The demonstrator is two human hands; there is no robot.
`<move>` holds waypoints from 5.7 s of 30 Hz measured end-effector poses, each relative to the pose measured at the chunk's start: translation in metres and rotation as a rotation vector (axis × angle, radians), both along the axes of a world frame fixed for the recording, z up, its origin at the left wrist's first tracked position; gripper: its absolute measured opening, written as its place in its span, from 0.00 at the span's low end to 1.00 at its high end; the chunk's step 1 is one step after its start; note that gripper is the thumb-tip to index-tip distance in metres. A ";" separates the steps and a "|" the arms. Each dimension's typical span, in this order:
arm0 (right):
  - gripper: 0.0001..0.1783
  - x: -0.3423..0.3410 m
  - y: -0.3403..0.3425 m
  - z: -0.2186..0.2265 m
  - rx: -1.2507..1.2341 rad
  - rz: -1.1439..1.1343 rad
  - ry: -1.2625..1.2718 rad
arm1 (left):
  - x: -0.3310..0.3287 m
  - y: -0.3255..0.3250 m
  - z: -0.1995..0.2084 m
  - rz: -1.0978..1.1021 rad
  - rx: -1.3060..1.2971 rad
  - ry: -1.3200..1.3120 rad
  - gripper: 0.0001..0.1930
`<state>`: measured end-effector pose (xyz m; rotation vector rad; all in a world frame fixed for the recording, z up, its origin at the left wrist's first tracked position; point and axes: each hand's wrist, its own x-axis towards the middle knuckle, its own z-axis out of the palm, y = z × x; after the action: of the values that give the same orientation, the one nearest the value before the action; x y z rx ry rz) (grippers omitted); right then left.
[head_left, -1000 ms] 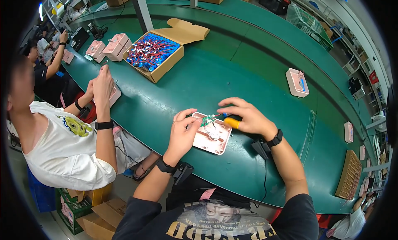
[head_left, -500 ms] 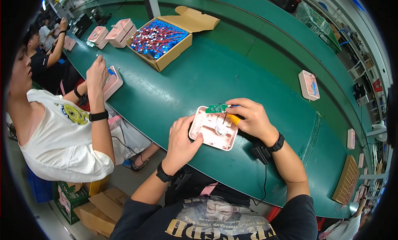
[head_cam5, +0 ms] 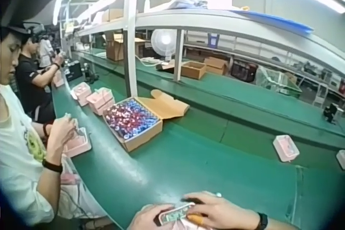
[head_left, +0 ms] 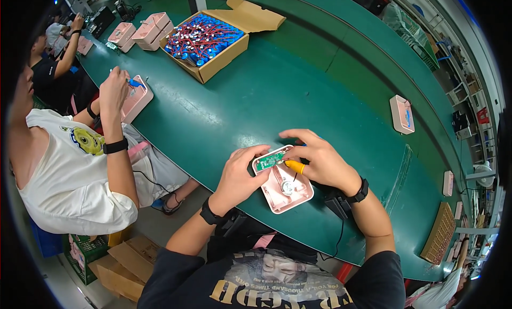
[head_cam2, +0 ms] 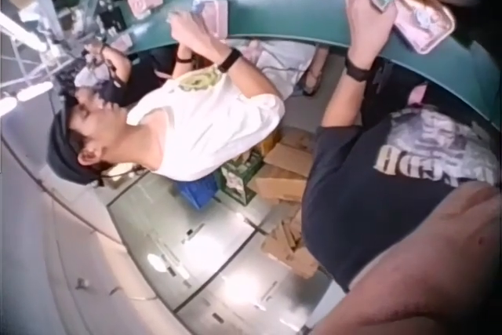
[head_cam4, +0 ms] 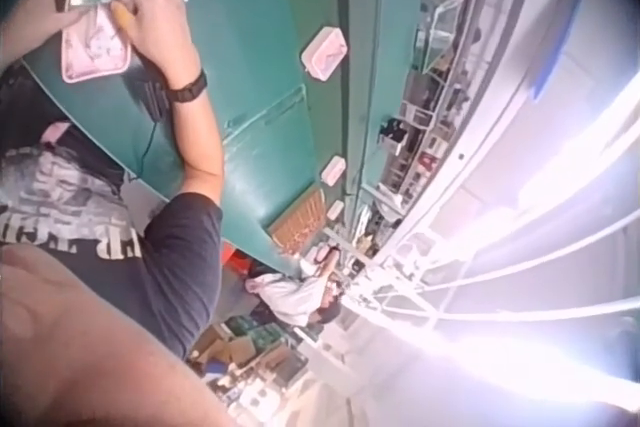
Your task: The person picks up a blue battery and places it into a pink plastic housing before positioning a circuit board over the internal components. They press the components into place by hand and set the housing aside on the green table.
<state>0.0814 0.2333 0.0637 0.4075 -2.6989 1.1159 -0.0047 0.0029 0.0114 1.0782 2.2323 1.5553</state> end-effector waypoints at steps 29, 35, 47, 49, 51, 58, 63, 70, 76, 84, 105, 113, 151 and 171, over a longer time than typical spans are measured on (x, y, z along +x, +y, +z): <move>0.09 0.012 -0.008 0.004 0.397 0.020 -0.080 | 0.003 -0.001 0.011 -0.084 -0.143 0.493 0.06; 0.08 0.013 -0.011 0.002 0.423 -0.027 -0.113 | 0.002 0.000 0.011 -0.106 -0.149 0.464 0.06; 0.12 0.005 0.004 0.010 0.161 -0.032 -0.175 | -0.003 -0.004 0.014 -0.136 -0.155 0.435 0.05; 0.14 0.004 0.015 0.018 0.135 -0.036 -0.101 | -0.004 -0.006 0.015 -0.136 -0.152 0.430 0.04; 0.15 0.004 0.028 0.013 0.205 -0.023 -0.111 | -0.005 -0.007 0.016 -0.081 -0.151 0.436 0.04; 0.17 -0.004 0.031 0.015 0.410 -0.099 -0.332 | -0.009 -0.007 0.014 0.012 -0.176 0.431 0.04; 0.18 -0.004 0.033 0.017 0.245 -0.153 -0.220 | -0.009 -0.009 0.008 0.108 -0.146 0.412 0.03; 0.19 -0.006 0.029 0.021 -0.117 0.008 -0.661 | -0.011 -0.018 0.000 0.235 -0.018 0.126 0.04; 0.13 -0.009 0.019 -0.035 -0.702 0.006 -0.757 | -0.007 -0.012 -0.003 0.244 0.010 0.209 0.03; 0.10 -0.013 0.028 -0.019 -0.439 0.091 -0.800 | -0.007 -0.014 -0.007 0.285 -0.030 0.244 0.04; 0.21 -0.024 0.019 -0.026 0.295 0.066 -0.043 | -0.021 -0.029 0.016 -0.253 -0.158 0.389 0.04; 0.18 -0.010 0.028 0.002 0.136 -0.119 -0.307 | -0.012 -0.026 0.012 0.027 -0.213 0.343 0.05; 0.21 0.009 -0.031 0.023 0.514 -0.091 -0.095 | 0.000 -0.015 0.010 0.181 -0.235 0.494 0.05; 0.40 0.030 0.064 -0.003 0.354 -0.656 -0.029 | -0.046 -0.080 0.021 0.439 -0.321 0.576 0.21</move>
<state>0.1118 0.2976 0.0607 -0.4330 -2.7191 0.4656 -0.0505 -0.0774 0.0322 1.0861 3.1467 1.0217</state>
